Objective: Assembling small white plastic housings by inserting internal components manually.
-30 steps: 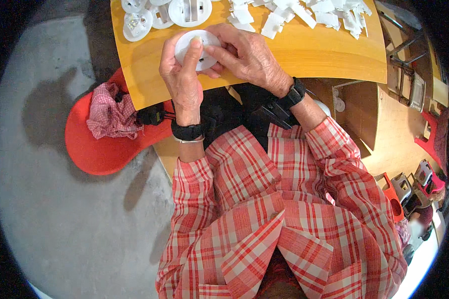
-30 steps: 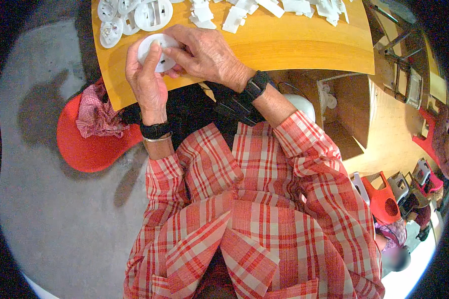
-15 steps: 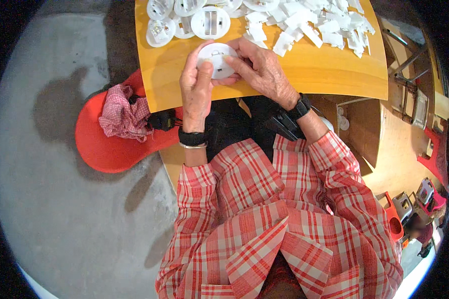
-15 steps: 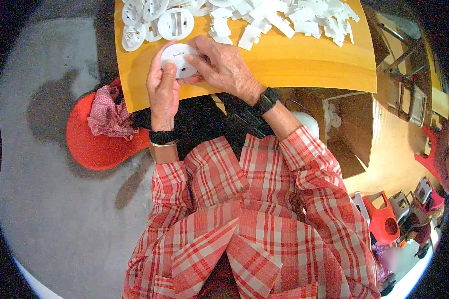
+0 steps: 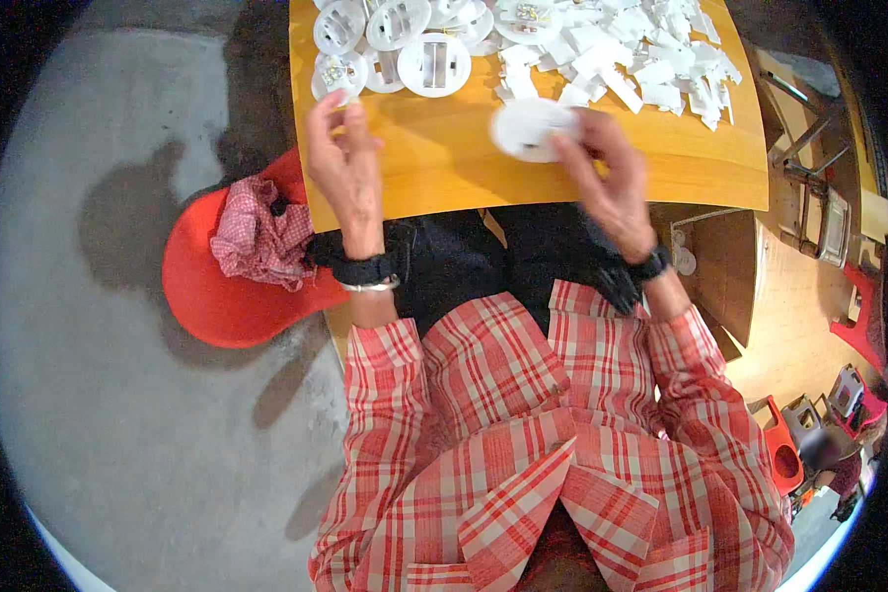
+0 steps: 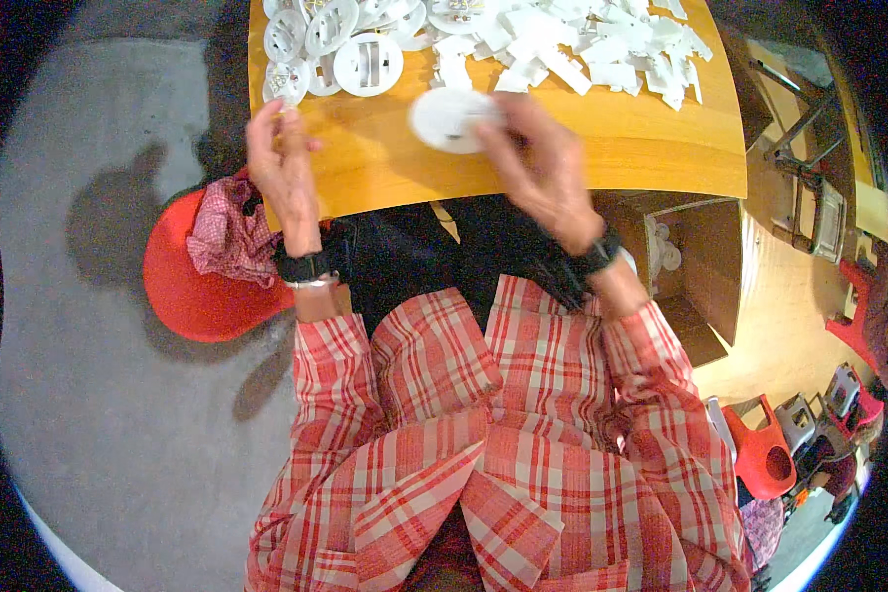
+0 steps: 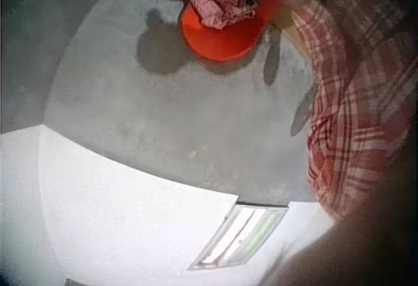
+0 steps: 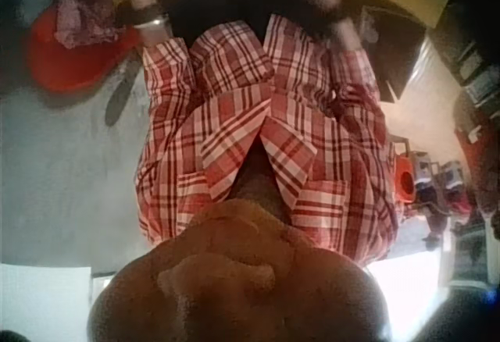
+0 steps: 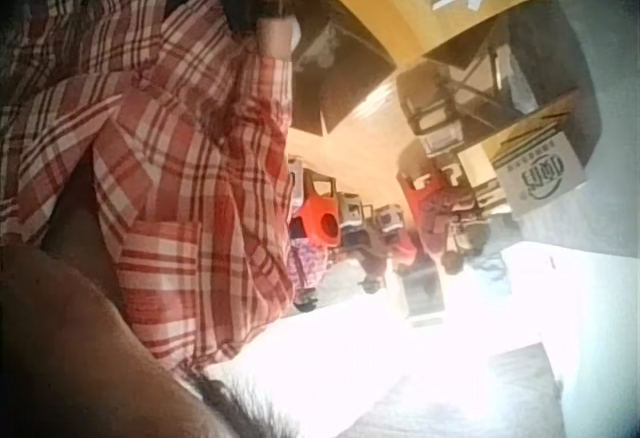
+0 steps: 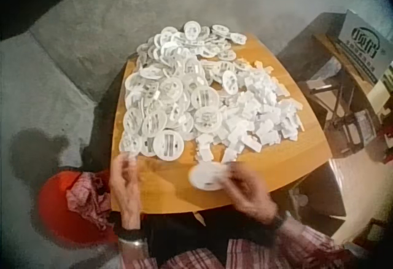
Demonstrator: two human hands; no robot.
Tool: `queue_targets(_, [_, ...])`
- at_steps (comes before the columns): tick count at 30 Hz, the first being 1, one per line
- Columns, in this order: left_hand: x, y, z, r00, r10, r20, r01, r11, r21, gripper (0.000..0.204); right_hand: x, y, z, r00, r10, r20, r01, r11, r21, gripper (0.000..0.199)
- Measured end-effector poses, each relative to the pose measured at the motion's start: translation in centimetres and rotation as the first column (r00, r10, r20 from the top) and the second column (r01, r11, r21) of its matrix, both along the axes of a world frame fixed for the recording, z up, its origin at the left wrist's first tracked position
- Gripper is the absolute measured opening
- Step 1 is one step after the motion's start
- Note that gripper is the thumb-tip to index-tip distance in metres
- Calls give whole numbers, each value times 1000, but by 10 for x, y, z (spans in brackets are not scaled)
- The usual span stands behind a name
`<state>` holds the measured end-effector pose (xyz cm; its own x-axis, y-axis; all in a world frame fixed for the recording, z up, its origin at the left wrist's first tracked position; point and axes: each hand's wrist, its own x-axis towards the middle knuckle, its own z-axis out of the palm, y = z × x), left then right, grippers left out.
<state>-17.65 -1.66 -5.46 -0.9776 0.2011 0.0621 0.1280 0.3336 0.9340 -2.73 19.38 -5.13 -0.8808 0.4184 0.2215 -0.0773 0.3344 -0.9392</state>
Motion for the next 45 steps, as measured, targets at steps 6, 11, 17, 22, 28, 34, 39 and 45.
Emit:
queue_targets(6, [-13,-2,-1,937,54,-344,-185,914,-361,60,85,77,-4,742,-664,-87,649,745,-153,20])
queue_targets(11, [-4,-3,-6,899,-201,-389,-125,733,-669,62,176,149,-46,423,-903,75,904,413,-112,21])
queue_targets(17, [-20,-18,24,916,-241,-320,5,805,-593,59,298,180,-200,424,-758,496,894,437,-97,21])
queue_targets(22, [-43,-8,9,865,-330,-378,-13,738,-675,60,375,178,-326,232,-483,844,277,865,418,26])
queue_targets(28, [-61,-3,8,856,-351,-379,5,740,-672,51,425,187,-356,519,-385,763,737,654,-172,24])
queue_targets(34, [-51,-19,20,996,-74,49,77,994,-71,39,348,143,-285,391,-351,851,893,369,-258,32])
queue_targets(39, [-51,-32,0,814,-423,397,-180,467,866,43,357,170,-260,461,-458,760,879,350,-323,15])
queue_targets(45, [-29,-31,-5,693,-665,278,-314,68,947,39,314,159,-236,503,-652,568,858,455,-238,21])
